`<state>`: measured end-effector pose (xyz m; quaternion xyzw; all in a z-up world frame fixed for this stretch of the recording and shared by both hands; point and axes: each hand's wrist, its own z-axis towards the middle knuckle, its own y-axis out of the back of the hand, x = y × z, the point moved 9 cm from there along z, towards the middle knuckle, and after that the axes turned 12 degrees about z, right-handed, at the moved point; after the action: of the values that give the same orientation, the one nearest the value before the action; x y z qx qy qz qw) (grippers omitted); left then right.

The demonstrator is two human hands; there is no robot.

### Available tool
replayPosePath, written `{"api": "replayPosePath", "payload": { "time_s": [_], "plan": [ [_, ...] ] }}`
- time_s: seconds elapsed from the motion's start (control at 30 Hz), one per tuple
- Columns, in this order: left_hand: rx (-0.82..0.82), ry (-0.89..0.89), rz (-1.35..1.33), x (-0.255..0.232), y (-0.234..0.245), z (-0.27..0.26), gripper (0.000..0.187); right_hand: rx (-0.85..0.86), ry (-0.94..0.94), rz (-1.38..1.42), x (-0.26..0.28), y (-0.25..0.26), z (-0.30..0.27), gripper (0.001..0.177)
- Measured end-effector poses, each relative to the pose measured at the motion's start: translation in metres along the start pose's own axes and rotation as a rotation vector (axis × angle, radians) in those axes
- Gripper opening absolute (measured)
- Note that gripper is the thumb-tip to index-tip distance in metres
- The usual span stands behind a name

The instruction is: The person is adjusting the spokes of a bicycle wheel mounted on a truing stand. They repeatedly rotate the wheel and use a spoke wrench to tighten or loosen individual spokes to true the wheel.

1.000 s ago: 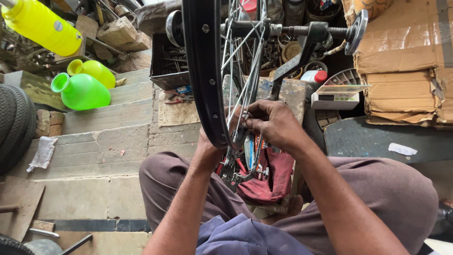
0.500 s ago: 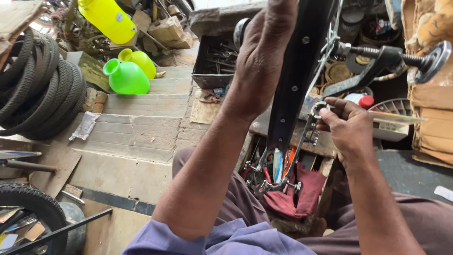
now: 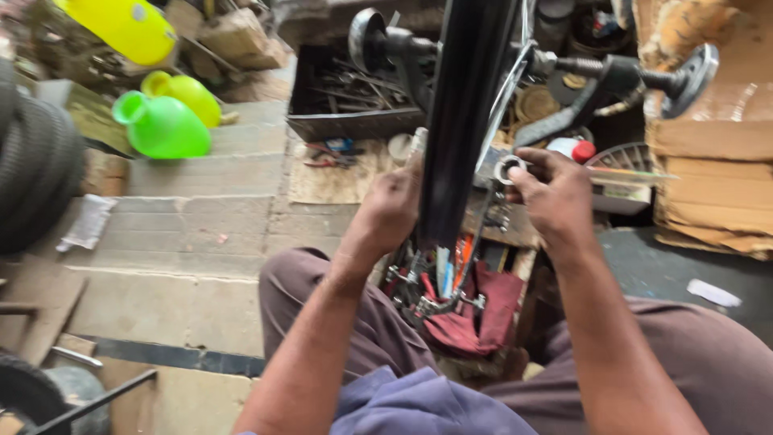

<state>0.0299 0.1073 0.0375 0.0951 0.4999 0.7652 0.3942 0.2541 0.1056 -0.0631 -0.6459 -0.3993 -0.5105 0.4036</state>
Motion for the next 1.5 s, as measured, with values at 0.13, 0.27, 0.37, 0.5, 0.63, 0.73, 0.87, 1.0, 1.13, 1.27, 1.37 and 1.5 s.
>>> {"api": "replayPosePath", "payload": {
  "time_s": [0.13,0.27,0.37,0.5,0.63,0.73,0.87,1.0,1.13,1.27,1.37,1.5],
  "plan": [
    [0.292,0.675,-0.324,0.052,-0.038,-0.051,0.026,0.018,-0.031,-0.130,-0.002,-0.005,-0.005,0.029],
    [0.400,0.909,-0.197,0.078,-0.026,-0.095,0.020,0.043,-0.048,-0.167,-0.002,-0.007,-0.007,0.029],
    [0.432,1.039,-0.111,0.104,-0.014,-0.124,0.020,0.076,-0.129,-0.285,-0.011,-0.011,-0.007,0.031],
    [0.490,1.131,0.002,0.121,-0.008,-0.161,0.025,0.114,-0.120,-0.272,-0.020,-0.018,-0.008,0.034],
    [0.429,1.074,-0.007,0.119,-0.014,-0.164,0.027,0.116,-0.113,-0.276,-0.024,-0.021,-0.010,0.036],
    [0.377,1.021,-0.114,0.111,-0.017,-0.151,0.025,0.115,-0.100,-0.323,-0.018,-0.023,-0.011,0.034],
    [0.420,0.977,-0.301,0.079,-0.034,-0.139,0.021,0.115,-0.097,-0.317,-0.016,-0.024,-0.013,0.034],
    [0.321,0.698,-0.310,0.036,-0.033,-0.110,0.017,0.123,-0.069,-0.336,-0.012,-0.027,-0.013,0.033],
    [0.210,0.475,-0.191,0.006,-0.022,-0.083,0.012,0.126,-0.059,-0.369,-0.009,-0.028,-0.015,0.032],
    [0.149,0.486,-0.218,-0.011,-0.008,-0.075,0.013,0.118,-0.089,-0.390,-0.009,-0.028,-0.016,0.032],
    [0.146,0.472,-0.243,-0.023,-0.001,-0.067,0.015,0.116,-0.114,-0.420,-0.009,-0.028,-0.017,0.032],
    [0.075,0.434,-0.280,-0.035,0.016,-0.062,0.019,0.122,-0.089,-0.409,-0.006,-0.029,-0.017,0.032]
  ]
}}
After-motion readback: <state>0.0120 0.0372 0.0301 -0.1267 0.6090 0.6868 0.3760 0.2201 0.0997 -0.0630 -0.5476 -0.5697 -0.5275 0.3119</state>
